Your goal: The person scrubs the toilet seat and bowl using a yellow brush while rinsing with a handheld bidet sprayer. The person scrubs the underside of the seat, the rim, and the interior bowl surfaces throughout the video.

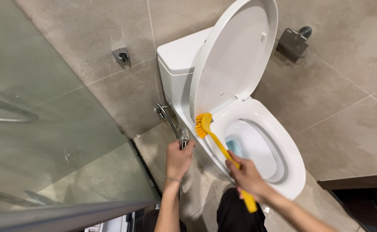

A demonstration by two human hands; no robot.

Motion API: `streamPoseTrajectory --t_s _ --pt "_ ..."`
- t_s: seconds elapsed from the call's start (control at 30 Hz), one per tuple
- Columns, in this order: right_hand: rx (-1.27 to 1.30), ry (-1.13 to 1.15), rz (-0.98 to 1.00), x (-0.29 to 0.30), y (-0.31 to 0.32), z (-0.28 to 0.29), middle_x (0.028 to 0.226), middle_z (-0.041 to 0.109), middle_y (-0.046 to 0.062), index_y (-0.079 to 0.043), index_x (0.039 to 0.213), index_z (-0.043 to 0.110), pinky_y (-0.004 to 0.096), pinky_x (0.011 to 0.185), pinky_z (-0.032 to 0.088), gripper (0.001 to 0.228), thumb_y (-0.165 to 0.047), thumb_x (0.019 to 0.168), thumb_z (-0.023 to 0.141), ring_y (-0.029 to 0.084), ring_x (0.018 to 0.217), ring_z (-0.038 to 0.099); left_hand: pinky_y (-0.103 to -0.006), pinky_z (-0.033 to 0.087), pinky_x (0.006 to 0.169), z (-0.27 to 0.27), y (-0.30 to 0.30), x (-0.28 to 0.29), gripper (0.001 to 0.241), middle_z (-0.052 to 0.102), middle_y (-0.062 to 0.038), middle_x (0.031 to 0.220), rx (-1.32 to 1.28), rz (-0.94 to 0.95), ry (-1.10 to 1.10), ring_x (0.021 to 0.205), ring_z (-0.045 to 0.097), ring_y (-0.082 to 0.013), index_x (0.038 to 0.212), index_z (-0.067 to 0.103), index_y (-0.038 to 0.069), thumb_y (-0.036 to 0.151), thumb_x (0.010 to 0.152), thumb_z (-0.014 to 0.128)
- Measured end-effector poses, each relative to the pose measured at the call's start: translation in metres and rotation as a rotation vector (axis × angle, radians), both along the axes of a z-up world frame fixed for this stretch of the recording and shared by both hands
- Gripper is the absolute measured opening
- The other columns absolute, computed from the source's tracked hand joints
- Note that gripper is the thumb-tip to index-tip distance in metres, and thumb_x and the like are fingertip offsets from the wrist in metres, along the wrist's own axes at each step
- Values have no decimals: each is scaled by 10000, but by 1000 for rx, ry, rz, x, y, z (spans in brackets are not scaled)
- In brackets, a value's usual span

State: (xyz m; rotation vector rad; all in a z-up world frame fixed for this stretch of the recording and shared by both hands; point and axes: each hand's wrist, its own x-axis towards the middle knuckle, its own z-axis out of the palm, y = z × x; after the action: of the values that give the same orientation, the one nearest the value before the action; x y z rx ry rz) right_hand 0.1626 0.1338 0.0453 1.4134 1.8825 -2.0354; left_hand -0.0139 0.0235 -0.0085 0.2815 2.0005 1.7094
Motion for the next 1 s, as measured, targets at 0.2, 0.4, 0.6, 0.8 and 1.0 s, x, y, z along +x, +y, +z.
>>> streamPoseTrajectory --t_s 0.2,0.4,0.6,0.8,1.0 --pt "6 147 -260 -1 -62 -42 463 320 42 -267 1585 426 337 231 401 634 -244 967 565 187 257 383 -344 230 525 -3 -8 -4 453 242 60 571 19 30 40 571 253 -101 572 276 161 143 789 672" --pt "279 168 -198 -16 -68 -66 430 455 59 -316 1578 406 324 284 465 618 -310 973 531 201 248 465 -325 244 513 -10 -11 -7 431 275 70 546 -80 57 19 540 288 -82 551 318 175 178 772 688" --pt "146 96 -241 -4 -73 -87 420 471 103 -318 1551 476 345 241 440 594 -268 970 592 192 260 420 -316 218 458 1 -22 -4 393 281 31 510 6 90 -43 493 275 -100 542 365 144 116 795 665" --pt "153 135 -184 -3 -73 -69 402 441 77 -308 1575 427 338 234 438 607 -262 984 560 188 245 416 -316 205 460 8 -19 -2 481 263 40 488 3 53 -15 472 249 -102 552 268 163 99 810 670" --pt "382 49 -73 9 -49 -97 1598 420 21 -241 1523 441 358 211 532 565 -261 967 539 253 308 590 -315 201 460 -1 -13 -2 455 268 46 496 12 47 7 479 261 -94 540 283 167 113 787 661"
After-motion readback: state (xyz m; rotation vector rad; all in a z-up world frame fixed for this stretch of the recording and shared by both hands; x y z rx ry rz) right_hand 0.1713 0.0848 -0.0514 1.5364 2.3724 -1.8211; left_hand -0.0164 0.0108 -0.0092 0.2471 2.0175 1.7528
